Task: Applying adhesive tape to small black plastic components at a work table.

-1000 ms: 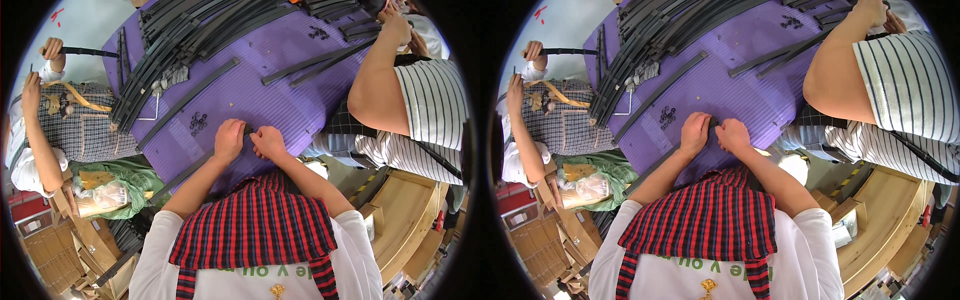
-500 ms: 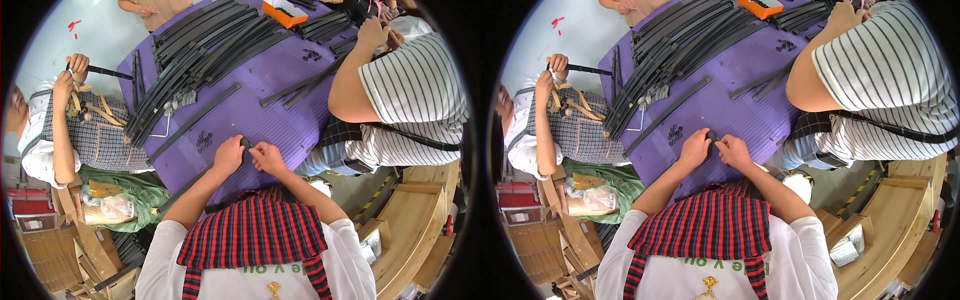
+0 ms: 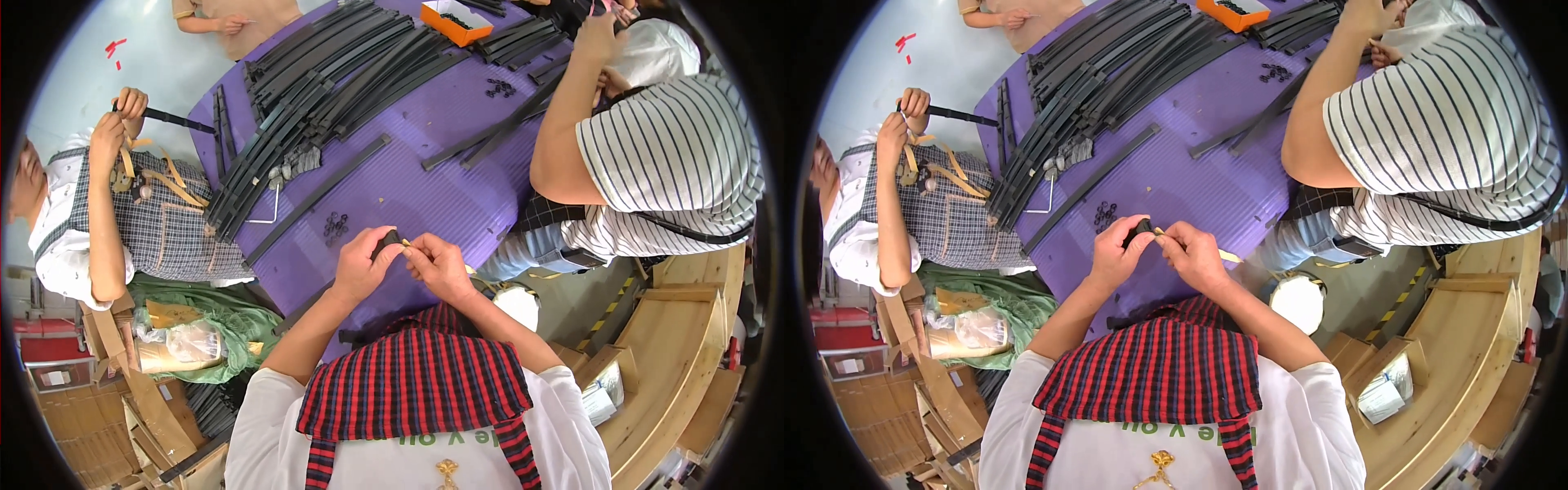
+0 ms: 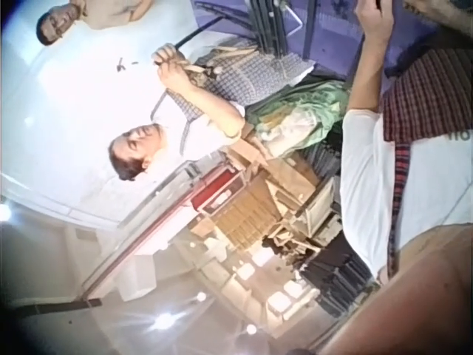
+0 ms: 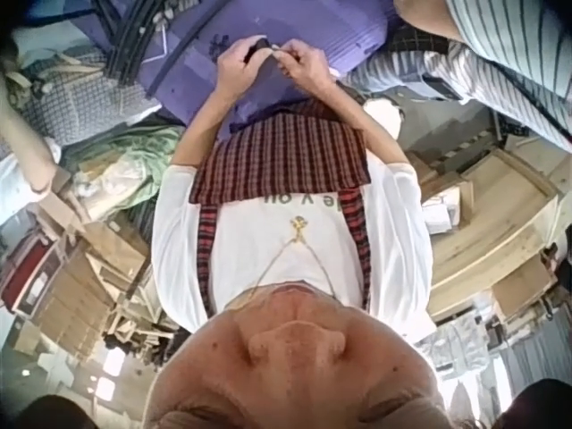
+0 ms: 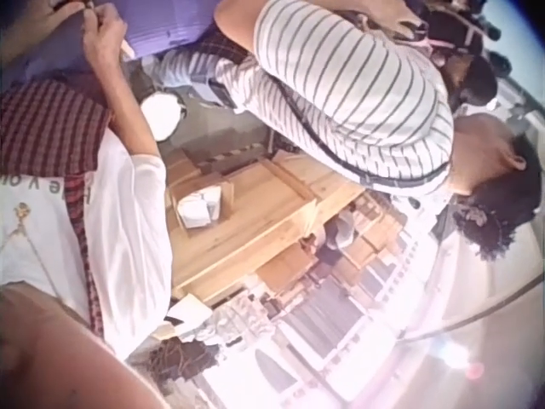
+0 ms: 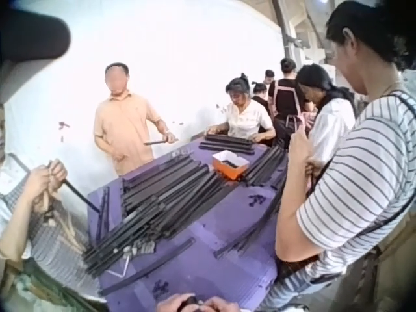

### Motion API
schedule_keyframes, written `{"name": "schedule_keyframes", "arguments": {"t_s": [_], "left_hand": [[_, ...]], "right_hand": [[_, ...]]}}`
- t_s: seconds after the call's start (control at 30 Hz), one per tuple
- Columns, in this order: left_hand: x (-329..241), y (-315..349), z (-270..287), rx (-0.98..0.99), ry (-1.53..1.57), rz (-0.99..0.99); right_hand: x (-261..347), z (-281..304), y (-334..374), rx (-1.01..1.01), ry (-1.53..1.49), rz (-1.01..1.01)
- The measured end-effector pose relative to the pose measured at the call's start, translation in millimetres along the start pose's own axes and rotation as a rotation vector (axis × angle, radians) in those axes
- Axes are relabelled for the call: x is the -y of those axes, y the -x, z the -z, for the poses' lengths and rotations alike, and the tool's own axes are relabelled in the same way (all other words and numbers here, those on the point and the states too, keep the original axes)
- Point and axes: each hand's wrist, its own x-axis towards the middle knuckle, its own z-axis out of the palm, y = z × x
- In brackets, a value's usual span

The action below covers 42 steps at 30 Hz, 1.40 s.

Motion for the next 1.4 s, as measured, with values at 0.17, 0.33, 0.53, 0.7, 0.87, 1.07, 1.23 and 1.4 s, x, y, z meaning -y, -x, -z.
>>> {"name": "schedule_keyframes", "arguments": {"t_s": [0.17, 0.33, 0.53, 0.7, 0.87, 1.07, 1.23, 1.4], "left_hand": [[-4, -8, 9, -0.016, 0.018, -0.072], [5, 10, 3, -0.006, -0.032, -0.118], [-9, 27, 3, -0.036, 0.051, -0.180], [-9, 25, 4, -0.106, 0.053, -0.290], [-10, 20, 6, -0.103, 0.038, -0.280], [-12, 26, 8, -0.095, 0.009, -0.254], [-12, 33, 4, -0.059, 0.008, -0.245], [-14, 32, 0, -0.091, 0.008, -0.257]], "right_hand": [[40, -2, 5, 0.093, -0.145, -0.048], [46, -5, 18, 0.239, 0.146, 0.144], [38, -7, 41, 0.133, 0.266, 0.077], [48, -13, 45, 0.076, 0.264, 0.002], [42, -7, 44, 0.076, 0.313, -0.014], [70, -11, 44, 0.094, -0.150, -0.151], [51, -3, 35, 0.288, -0.010, -0.100], [34, -6, 39, 0.208, 0.117, -0.053]]}}
